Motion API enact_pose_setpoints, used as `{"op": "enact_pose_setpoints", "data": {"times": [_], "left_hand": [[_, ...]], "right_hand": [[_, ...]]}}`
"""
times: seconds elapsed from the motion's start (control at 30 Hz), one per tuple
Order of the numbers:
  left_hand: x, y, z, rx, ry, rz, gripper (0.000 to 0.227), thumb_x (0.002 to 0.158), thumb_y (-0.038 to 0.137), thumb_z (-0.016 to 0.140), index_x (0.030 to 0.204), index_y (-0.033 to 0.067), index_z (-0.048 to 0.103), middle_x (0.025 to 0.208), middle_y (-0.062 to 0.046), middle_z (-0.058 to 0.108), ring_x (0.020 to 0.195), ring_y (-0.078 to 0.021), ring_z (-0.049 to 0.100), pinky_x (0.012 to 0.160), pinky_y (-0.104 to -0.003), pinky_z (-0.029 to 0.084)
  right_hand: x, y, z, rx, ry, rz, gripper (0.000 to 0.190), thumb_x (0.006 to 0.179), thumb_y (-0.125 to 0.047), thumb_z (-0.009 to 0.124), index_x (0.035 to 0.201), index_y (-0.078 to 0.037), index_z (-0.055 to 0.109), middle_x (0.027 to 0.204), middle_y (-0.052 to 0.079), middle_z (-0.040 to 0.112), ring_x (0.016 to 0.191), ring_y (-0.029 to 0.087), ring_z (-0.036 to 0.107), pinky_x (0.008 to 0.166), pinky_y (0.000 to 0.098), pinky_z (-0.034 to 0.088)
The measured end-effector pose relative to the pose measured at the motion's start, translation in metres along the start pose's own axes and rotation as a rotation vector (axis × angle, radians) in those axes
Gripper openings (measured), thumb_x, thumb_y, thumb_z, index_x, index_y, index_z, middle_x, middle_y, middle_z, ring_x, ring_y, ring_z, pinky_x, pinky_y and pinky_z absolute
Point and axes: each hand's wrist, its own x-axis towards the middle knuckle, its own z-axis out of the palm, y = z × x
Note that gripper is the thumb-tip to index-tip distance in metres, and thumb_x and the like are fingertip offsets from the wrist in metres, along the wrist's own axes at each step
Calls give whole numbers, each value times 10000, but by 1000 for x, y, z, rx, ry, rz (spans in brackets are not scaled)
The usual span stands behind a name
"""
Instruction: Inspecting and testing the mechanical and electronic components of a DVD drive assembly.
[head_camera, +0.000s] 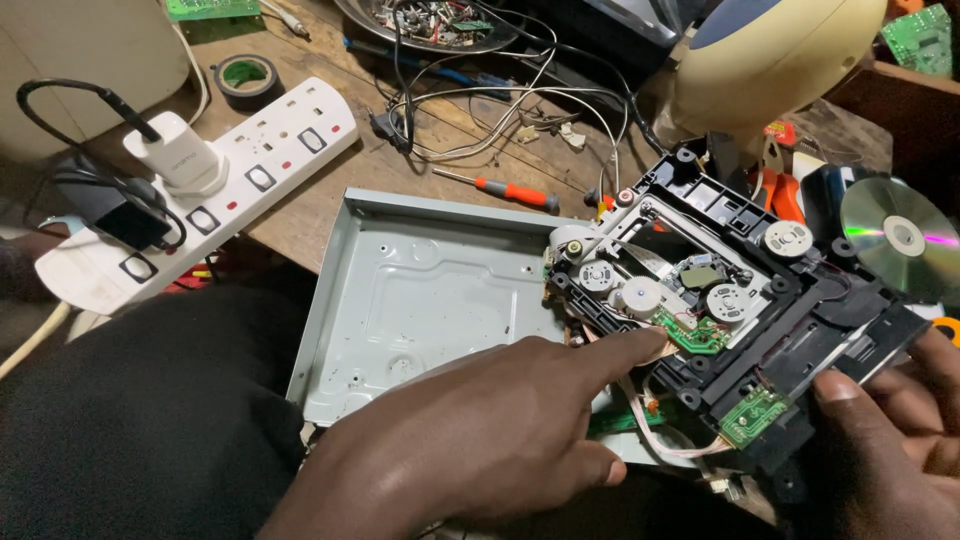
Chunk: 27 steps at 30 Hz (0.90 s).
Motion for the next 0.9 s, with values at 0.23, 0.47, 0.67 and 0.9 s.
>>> {"op": "enact_pose_setpoints", "data": {"times": [0.23, 0.47, 0.67, 0.9], "left_hand": [[4, -6, 9, 18, 96, 66, 793, 905, 273, 634, 1645, 278, 348, 1212, -225, 670, 1088, -441, 630, 847, -506, 479], [17, -3, 17, 10, 416, 285, 362, 898, 214, 628, 1253, 149, 654, 994, -91, 780, 889, -346, 713, 675, -469, 504], [24, -5, 22, -22, 446, 336, 493, 879, 190, 637, 1368, 145, 592, 978, -122, 753, 889, -353, 699, 663, -442, 503], [31, -9, 21, 35, 503, 309, 529, 917, 295, 648, 1423, 142, 623, 1087, -96, 789, 917, -326, 730, 703, -449, 535]], "right_hand": [[-2, 1, 2, 87, 19, 0, 612, 1018, 60, 557, 1609, 26, 402, 1350, 281, 618, 1220, 318, 654, 1030, 405, 559], [-4, -14, 5, 145, 71, 78, 578, 988, 56, 582, 1551, 26, 454, 1287, 242, 659, 1080, 267, 689, 908, 373, 602], [0, -41, 7, 110, 102, 160, 606, 924, 148, 596, 1511, 100, 453, 1239, 281, 662, 1040, 320, 694, 878, 433, 607], [4, -56, 6, 203, 75, 265, 621, 898, 166, 558, 1507, 83, 476, 1197, 253, 689, 924, 307, 688, 788, 431, 613]]}}
